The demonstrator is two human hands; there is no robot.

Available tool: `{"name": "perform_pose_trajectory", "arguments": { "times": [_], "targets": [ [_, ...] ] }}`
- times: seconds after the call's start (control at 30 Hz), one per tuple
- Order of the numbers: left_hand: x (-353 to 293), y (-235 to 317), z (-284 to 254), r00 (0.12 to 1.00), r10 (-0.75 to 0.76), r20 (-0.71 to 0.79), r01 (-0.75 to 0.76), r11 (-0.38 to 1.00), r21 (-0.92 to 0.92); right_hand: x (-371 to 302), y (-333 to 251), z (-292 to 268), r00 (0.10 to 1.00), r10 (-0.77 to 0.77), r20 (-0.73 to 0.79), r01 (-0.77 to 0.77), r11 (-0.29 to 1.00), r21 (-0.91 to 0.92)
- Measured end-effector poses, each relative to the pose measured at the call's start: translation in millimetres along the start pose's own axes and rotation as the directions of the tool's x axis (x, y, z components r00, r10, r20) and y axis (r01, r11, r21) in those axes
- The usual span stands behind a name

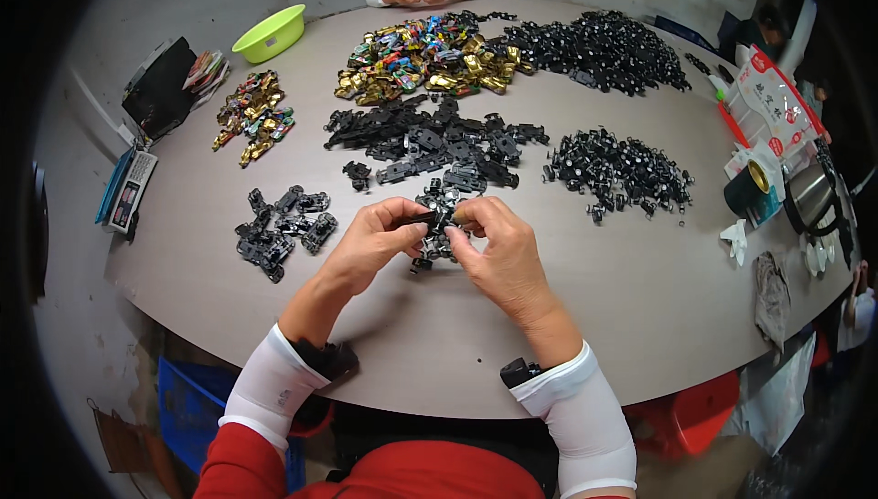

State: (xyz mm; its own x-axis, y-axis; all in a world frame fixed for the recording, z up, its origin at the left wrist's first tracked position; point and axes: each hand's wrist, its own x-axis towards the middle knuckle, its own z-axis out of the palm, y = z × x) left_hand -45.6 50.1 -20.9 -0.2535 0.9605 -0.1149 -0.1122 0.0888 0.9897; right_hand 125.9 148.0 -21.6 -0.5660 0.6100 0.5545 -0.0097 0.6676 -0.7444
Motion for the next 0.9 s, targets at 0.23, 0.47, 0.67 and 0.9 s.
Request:
{"name": "perform_pose_trajectory", "arguments": {
  "times": [0.23,0.47,0.67,0.9],
  "targets": [
    [-6.9,-12.6,11.4,0.998,0.059,-0.011,-0.059,0.942,-0.330,-3.1,-8.1,7.0,0.969,0.245,-0.009,-0.244,0.967,0.081],
    [-5.1,-21.5,12.8,0.988,0.093,-0.119,-0.117,0.970,-0.212,-4.1,-9.0,5.4,0.974,0.225,-0.004,-0.225,0.974,-0.018],
    [-13.2,-22.9,30.6,0.966,0.241,-0.090,-0.224,0.960,0.170,-5.1,-13.4,6.4,0.990,0.137,0.044,-0.129,0.980,-0.150],
    [-15.6,-22.4,34.7,0.962,0.261,-0.076,-0.222,0.916,0.335,-7.4,-10.9,8.4,0.987,0.159,0.036,-0.150,0.973,-0.173]
  ]
}}
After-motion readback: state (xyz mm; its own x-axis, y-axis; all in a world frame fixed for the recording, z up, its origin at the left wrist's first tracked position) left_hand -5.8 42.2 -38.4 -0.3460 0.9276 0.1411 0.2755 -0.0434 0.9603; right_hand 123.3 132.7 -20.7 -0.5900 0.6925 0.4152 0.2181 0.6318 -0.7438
